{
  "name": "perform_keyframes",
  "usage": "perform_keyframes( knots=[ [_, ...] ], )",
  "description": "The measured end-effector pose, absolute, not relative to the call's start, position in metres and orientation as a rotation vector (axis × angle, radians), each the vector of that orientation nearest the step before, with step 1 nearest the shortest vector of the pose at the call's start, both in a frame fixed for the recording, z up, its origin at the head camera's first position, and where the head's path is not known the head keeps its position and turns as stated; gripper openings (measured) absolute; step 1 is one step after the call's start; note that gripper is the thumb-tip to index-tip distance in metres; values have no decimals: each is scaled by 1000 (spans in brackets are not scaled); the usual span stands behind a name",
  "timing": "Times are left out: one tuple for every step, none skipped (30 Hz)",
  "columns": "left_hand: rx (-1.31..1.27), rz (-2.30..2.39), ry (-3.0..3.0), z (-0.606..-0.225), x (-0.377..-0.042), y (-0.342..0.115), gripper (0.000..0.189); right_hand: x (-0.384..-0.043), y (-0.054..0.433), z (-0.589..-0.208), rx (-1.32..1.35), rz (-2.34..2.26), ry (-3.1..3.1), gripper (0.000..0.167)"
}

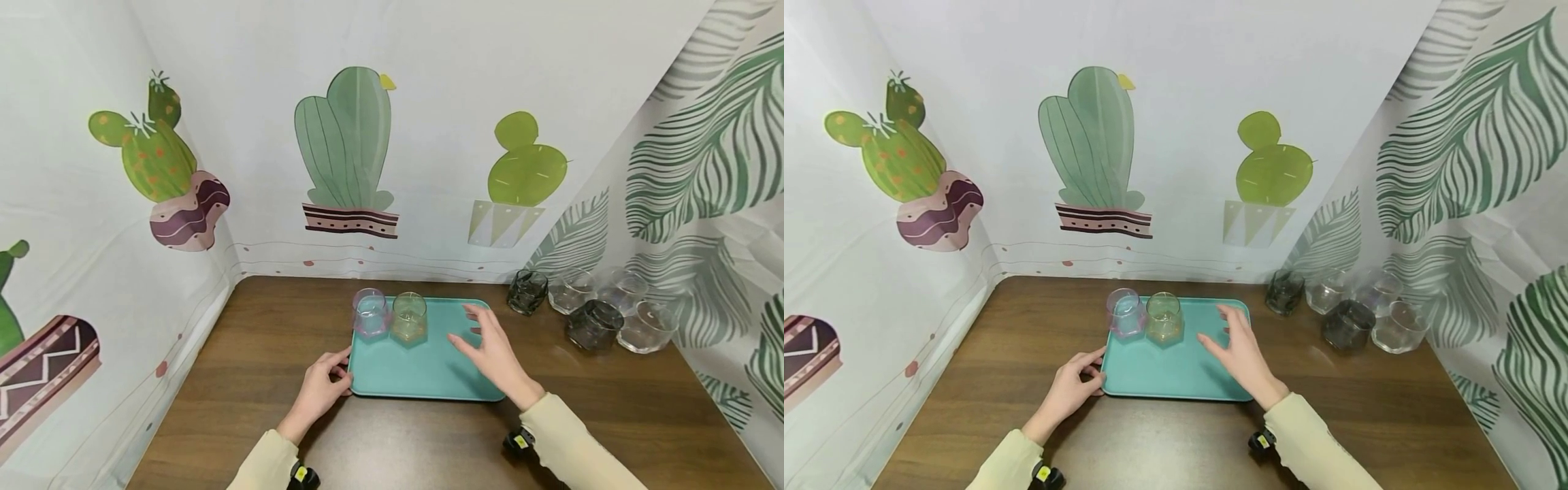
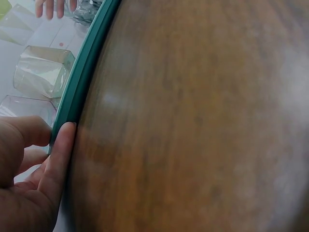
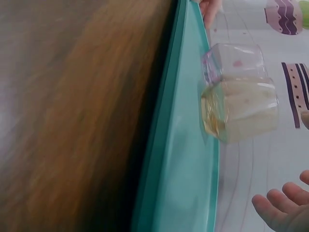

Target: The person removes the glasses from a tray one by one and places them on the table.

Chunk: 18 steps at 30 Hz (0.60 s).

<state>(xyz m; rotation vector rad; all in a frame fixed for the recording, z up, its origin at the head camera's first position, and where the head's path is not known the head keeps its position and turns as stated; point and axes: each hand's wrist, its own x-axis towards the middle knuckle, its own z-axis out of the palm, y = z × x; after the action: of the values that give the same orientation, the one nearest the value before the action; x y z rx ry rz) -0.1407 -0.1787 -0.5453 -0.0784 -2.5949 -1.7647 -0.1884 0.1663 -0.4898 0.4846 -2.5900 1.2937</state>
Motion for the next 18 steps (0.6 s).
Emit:
perform_keyframes(
  knots=[
    [-79,-1761,-2597,-545,-141,-179,55,-191,162,-490,486,1302,-2598,68],
    [-79,-1760,-2598,-546,-141,-179,55,-193,158,-491,489,1310,-2605,69],
    [-80,-1760,-2598,-545,-141,-179,55,-196,154,-492,493,1323,-2610,70],
    [-81,-1758,-2599,-545,-141,-179,55,-198,150,-493,498,1339,-2615,70],
    [-80,-1758,-2601,-545,-141,-179,55,-201,146,-494,504,1355,-2619,71],
    [-79,-1756,-2604,-545,-141,-179,55,-204,142,-495,513,1368,-2625,71],
    [-78,-1755,-2606,-545,-141,-179,55,-207,138,-496,521,1382,-2631,72],
    [-79,-1757,-2606,-545,-141,-179,55,-210,134,-496,525,1397,-2641,73],
    [-97,-1750,-2605,-545,-141,-179,55,-213,131,-496,523,1416,-2652,74],
    [-99,-1750,-2605,-545,-141,-179,55,-215,127,-497,521,1426,-2662,76],
    [-101,-1750,-2606,-544,-140,-179,55,-218,124,-498,519,1439,-2671,77],
    [-104,-1751,-2604,-544,-140,-179,55,-220,121,-499,513,1451,-2684,78],
    [-103,-1753,-2603,-544,-140,-179,55,-222,118,-499,503,1460,-2700,80],
    [-104,-1753,-2601,-544,-140,-179,55,-224,115,-500,499,1459,-2717,81],
    [-106,-1754,-2598,-544,-140,-179,55,-226,112,-501,497,1456,-2730,82],
    [-91,-1761,-2597,-544,-140,-179,55,-228,110,-502,496,1454,-2740,83],
    [-92,-1761,-2596,-544,-140,-179,55,-229,107,-503,493,1454,-2749,84],
    [-110,-1753,-2593,-544,-140,-179,54,-230,104,-504,491,1450,-2755,85]
  ],
)
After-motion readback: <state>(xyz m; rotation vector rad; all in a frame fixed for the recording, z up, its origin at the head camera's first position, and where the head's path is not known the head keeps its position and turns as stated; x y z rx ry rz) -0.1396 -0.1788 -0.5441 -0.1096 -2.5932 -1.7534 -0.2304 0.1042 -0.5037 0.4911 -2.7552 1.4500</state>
